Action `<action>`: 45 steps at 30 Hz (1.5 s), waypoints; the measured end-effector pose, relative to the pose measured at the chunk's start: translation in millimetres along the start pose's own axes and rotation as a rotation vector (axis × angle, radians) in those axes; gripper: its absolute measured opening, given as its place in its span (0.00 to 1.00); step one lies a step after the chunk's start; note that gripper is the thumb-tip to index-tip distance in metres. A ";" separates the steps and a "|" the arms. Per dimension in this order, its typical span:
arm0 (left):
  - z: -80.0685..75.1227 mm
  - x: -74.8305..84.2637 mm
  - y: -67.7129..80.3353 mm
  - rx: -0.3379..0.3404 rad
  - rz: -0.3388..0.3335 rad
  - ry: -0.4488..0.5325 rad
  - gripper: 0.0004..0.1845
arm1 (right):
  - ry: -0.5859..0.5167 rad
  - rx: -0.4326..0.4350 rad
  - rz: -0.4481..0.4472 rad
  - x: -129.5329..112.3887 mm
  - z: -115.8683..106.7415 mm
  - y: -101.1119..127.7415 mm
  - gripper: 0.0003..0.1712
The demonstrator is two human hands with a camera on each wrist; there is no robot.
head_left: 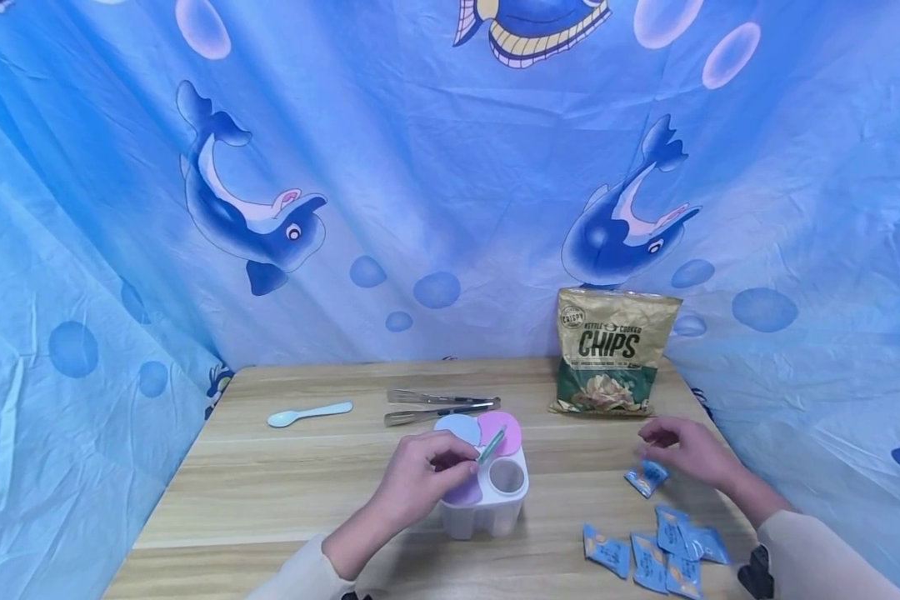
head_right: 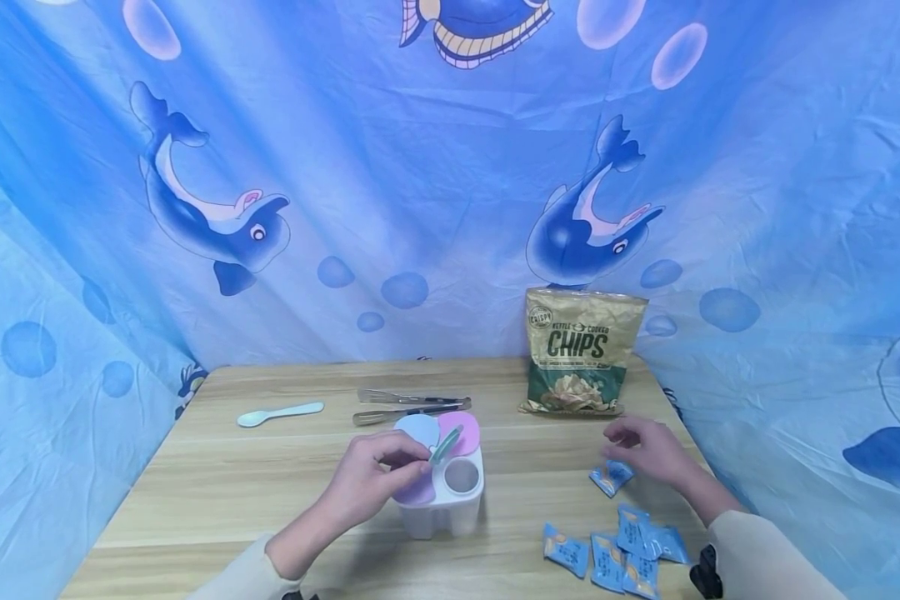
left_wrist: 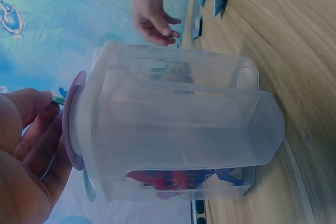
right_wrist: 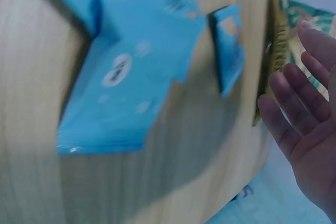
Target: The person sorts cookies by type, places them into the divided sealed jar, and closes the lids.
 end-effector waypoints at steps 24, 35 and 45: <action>-0.7 0.9 1.0 0.025 0.021 -0.014 0.07 | 0.117 -0.053 0.067 42.8 16.8 3.9 0.21; -1.4 2.4 1.6 0.022 0.011 -0.012 0.07 | 0.107 -0.089 0.117 36.1 20.1 3.4 0.12; -2.0 4.1 1.9 0.023 0.018 -0.033 0.06 | 0.103 -0.138 0.101 41.2 21.4 1.5 0.15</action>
Point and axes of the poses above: each hand's wrist, its own y-axis away from the middle knuckle, its own z-axis out of the palm, x = y × z, the point moved 2 cm from there along -y, towards the middle knuckle, and after that the axes turned 10 degrees about x, right-handed, at the moved point
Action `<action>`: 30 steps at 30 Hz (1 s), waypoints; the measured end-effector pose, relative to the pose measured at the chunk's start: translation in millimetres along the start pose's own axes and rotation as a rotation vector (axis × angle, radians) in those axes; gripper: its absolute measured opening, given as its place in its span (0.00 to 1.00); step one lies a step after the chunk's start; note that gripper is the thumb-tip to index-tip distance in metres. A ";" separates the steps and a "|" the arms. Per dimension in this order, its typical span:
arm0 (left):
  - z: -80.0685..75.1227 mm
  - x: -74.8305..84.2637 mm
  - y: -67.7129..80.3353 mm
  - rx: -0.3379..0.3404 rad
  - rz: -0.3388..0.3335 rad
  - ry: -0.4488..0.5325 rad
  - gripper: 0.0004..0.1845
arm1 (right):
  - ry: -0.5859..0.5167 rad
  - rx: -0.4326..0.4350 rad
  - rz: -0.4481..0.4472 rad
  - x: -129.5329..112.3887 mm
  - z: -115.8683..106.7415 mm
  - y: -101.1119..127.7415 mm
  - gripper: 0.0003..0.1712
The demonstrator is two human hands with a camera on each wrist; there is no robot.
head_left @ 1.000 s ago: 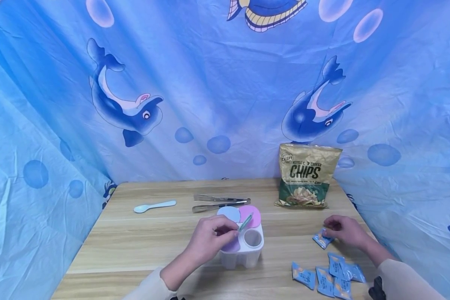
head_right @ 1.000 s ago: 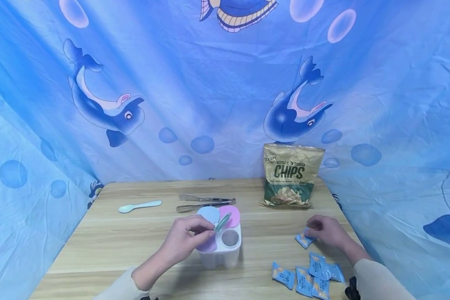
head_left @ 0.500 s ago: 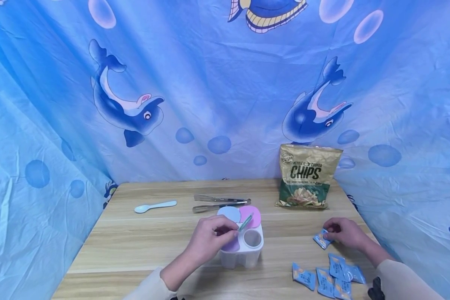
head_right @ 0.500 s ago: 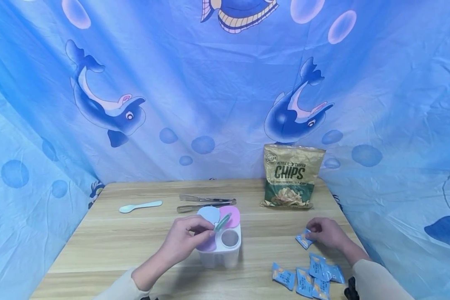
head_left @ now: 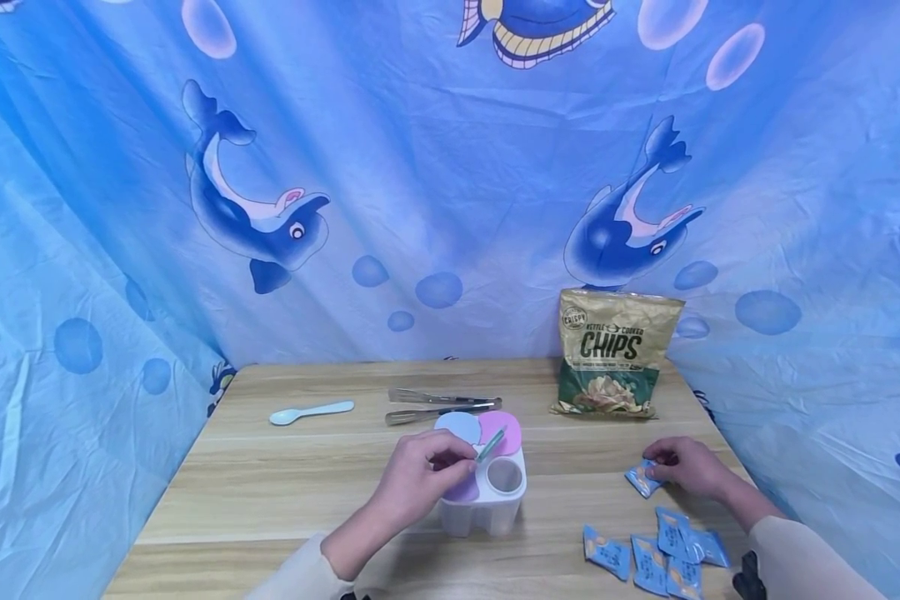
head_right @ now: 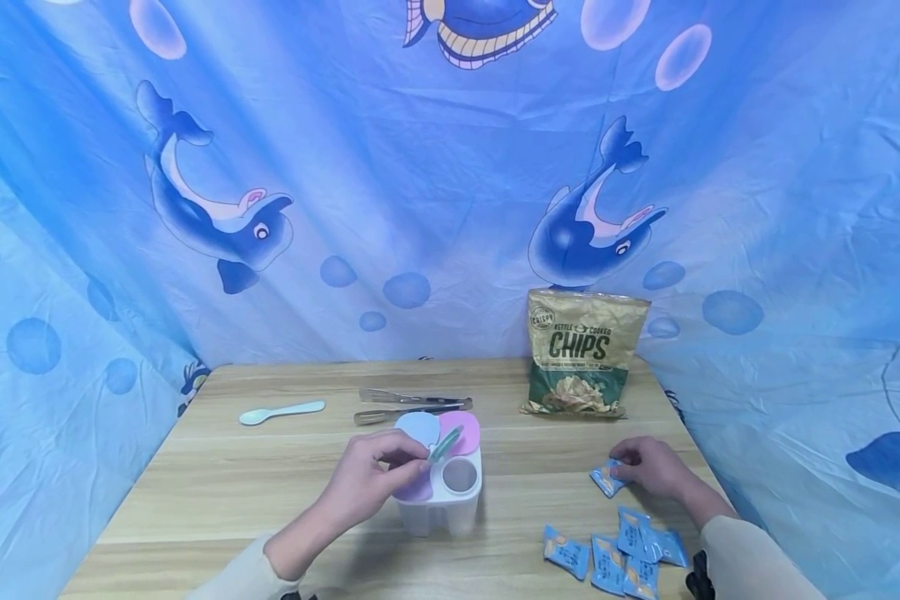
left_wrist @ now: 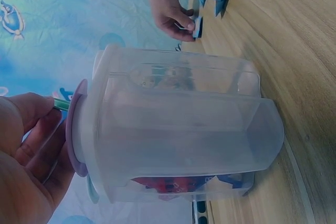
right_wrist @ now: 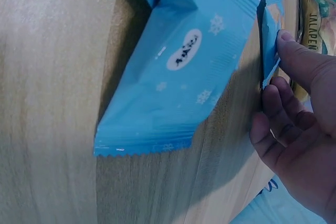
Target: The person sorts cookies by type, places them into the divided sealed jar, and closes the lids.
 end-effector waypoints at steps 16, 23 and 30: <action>1.7 -1.6 -1.8 0.007 0.021 0.002 0.06 | -0.033 -0.027 -0.141 -0.5 -1.6 2.3 0.06; 1.4 -1.6 -1.0 0.012 0.018 0.003 0.07 | -0.059 0.050 -0.105 -7.0 -6.1 2.4 0.08; -0.2 -1.2 -1.2 0.008 0.026 0.011 0.07 | -0.101 0.170 -0.179 -36.8 -18.0 -2.1 0.07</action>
Point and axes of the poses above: each hand's wrist, its own y-axis away from the middle knuckle, its own z-axis out of the palm, x = y × z, the point moved 2 cm from there along -y, towards the middle knuckle, and after that the axes turned 10 degrees about x, right-handed, at the moved point
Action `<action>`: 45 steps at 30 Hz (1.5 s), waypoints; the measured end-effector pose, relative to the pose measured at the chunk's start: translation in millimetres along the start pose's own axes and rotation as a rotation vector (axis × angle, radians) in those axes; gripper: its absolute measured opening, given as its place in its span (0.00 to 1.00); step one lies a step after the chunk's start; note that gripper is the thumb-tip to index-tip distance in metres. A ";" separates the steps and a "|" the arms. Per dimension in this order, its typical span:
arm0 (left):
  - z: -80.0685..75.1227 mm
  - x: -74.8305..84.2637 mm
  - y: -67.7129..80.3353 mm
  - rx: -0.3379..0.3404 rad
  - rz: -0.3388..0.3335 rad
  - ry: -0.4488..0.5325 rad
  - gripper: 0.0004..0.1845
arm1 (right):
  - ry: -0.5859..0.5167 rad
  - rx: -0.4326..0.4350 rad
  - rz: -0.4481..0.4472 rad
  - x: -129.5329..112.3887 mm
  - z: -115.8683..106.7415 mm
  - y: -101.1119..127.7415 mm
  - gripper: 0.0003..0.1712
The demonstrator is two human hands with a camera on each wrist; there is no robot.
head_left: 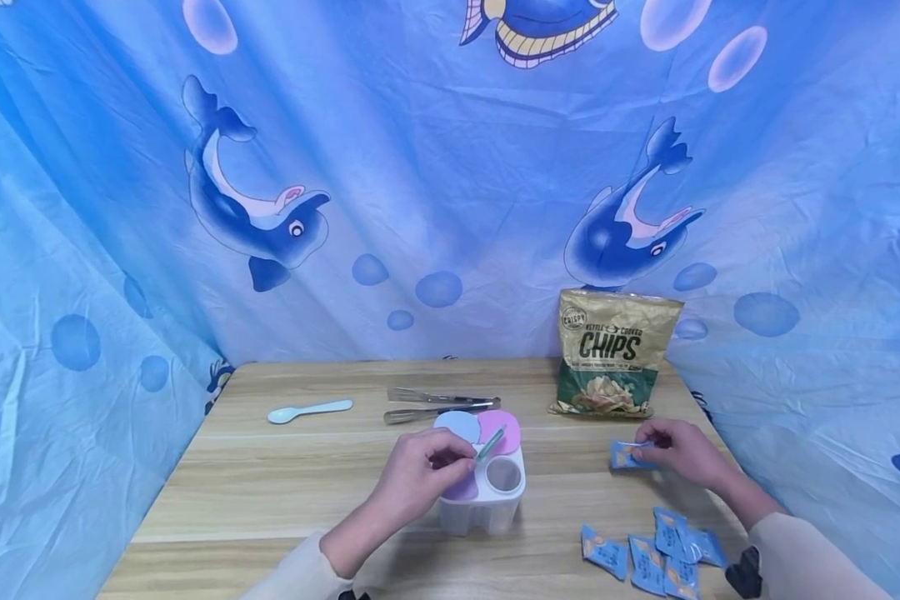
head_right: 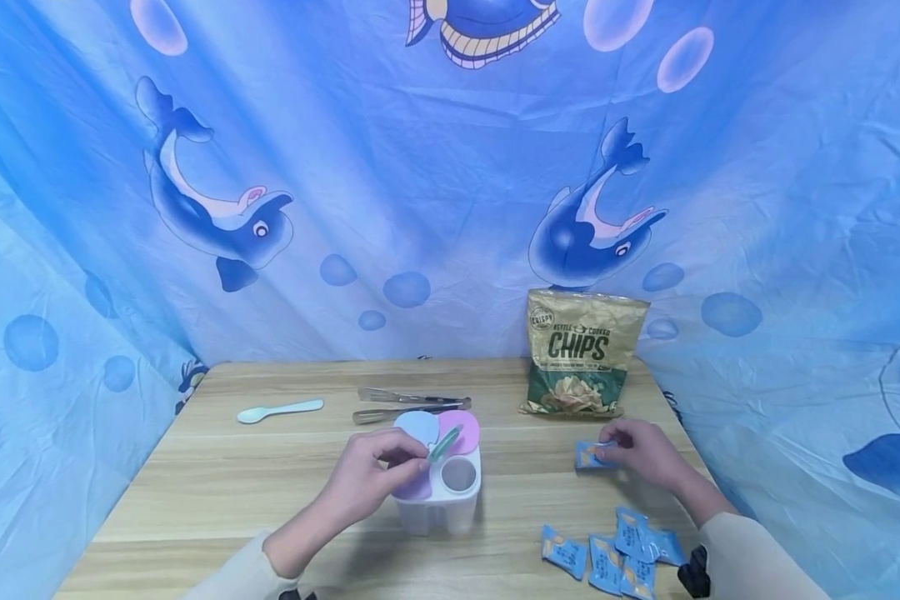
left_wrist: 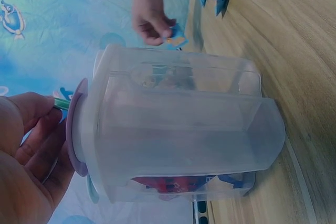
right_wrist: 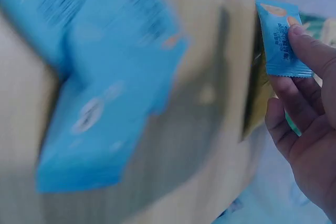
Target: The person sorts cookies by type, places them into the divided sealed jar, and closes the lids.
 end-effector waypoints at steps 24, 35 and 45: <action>1.1 -1.1 0.6 0.003 -0.028 0.012 0.07 | -0.344 -0.026 -0.187 -181.9 10.0 -17.2 0.17; 0.2 0.3 -0.9 0.005 -0.054 -0.008 0.07 | -0.378 -0.045 -0.288 -203.0 33.4 -17.4 0.08; -0.2 0.0 -1.2 -0.006 -0.052 -0.007 0.06 | -0.380 -0.074 -0.441 -208.9 48.2 -19.4 0.10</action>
Point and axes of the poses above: each hand's wrist, its own y-axis away from the middle knuckle, its own z-axis out of the palm, x = y × z, the point moved 2 cm from there along -y, towards the middle knuckle, and after that the axes turned 10 degrees about x, right-handed, at the moved point
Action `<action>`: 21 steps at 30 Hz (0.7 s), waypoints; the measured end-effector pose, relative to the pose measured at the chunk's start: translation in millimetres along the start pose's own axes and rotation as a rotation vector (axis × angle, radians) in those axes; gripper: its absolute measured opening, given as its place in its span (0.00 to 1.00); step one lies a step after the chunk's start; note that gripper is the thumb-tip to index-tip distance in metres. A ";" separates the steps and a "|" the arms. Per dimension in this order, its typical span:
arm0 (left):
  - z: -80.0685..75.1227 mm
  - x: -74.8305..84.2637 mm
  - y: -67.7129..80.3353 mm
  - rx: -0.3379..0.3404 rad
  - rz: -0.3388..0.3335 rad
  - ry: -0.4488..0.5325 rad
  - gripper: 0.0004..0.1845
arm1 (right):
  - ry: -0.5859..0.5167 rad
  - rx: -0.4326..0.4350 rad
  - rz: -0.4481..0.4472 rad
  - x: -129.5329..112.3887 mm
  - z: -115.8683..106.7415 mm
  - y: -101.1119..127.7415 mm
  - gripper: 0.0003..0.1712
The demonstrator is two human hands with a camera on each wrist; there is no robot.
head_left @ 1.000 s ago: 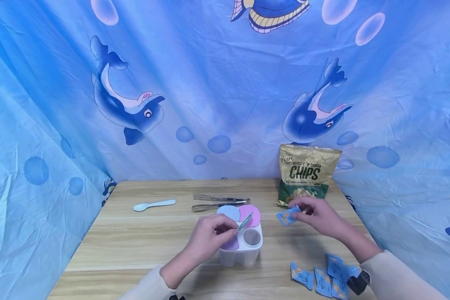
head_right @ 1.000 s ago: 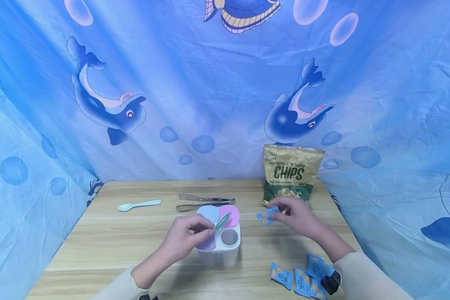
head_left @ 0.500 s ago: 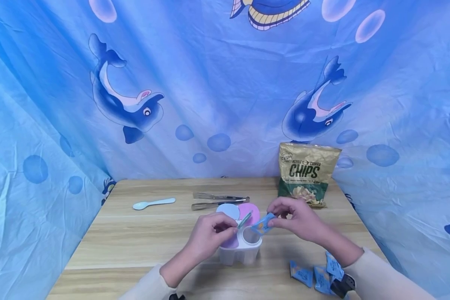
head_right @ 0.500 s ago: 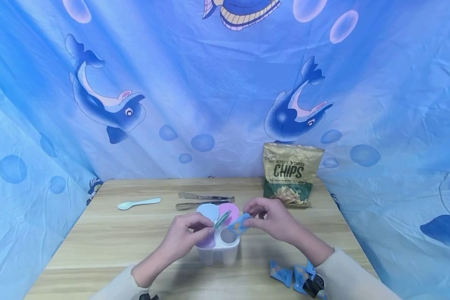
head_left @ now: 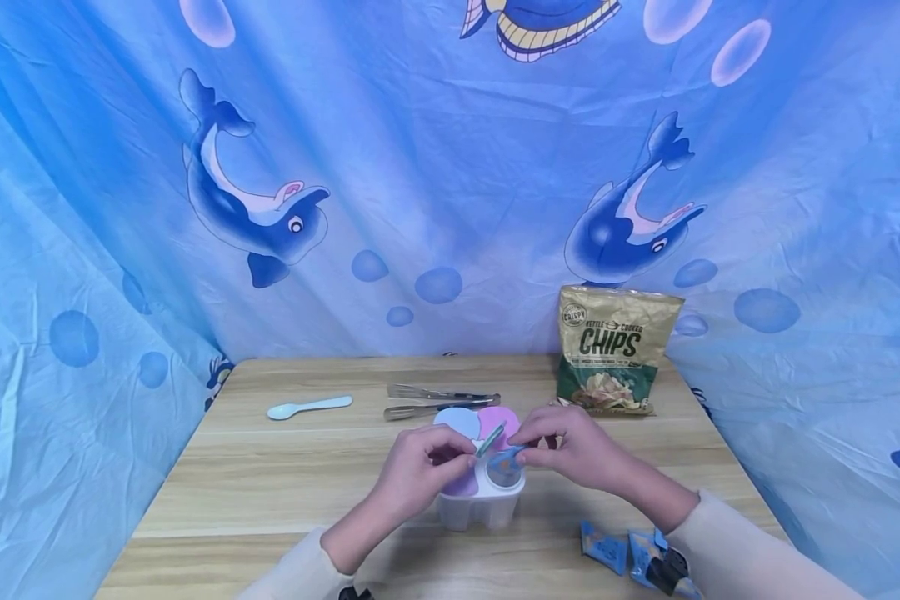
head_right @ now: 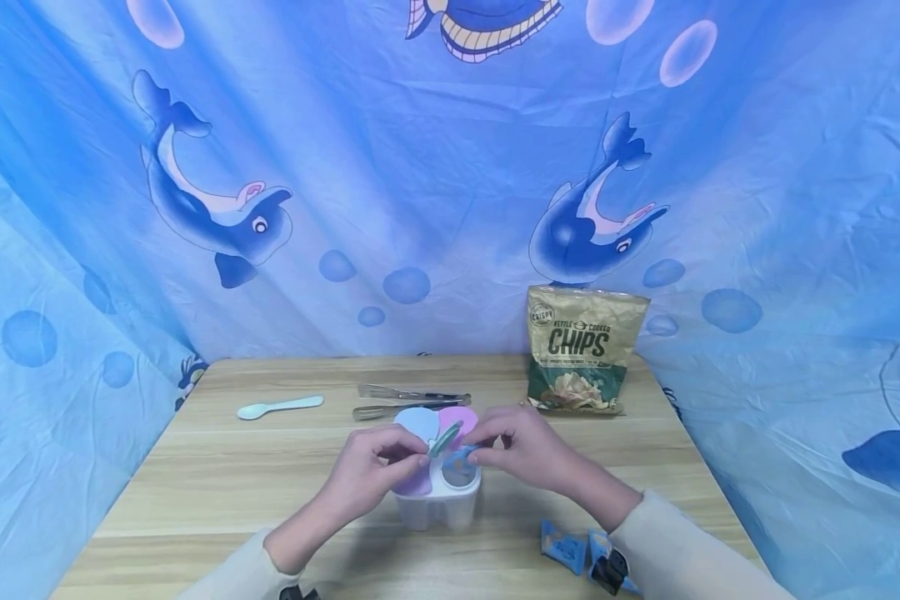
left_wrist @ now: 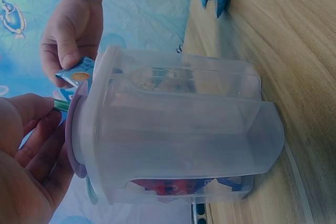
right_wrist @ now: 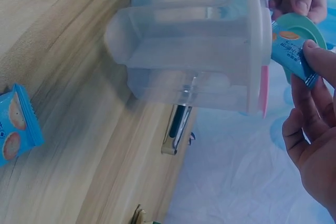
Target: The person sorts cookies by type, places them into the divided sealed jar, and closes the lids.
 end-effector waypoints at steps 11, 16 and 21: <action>1.6 -1.4 0.0 -0.008 -0.010 0.005 0.06 | 0.075 -0.077 -0.025 0.0 8.3 -3.0 0.10; 1.6 0.0 0.1 -0.011 -0.013 0.019 0.06 | 0.138 -0.116 -0.036 -2.7 9.1 -5.8 0.10; 1.1 0.6 0.1 -0.010 -0.011 0.018 0.05 | 0.188 -0.175 -0.024 -5.7 11.5 -10.1 0.10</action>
Point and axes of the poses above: each hand's wrist, its own y-axis away from the middle knuckle, its own z-axis out of the palm, x = y × z, the point moved 2 cm from there along -y, towards the middle knuckle, and after that the axes turned 10 degrees about x, right-handed, at the moved point
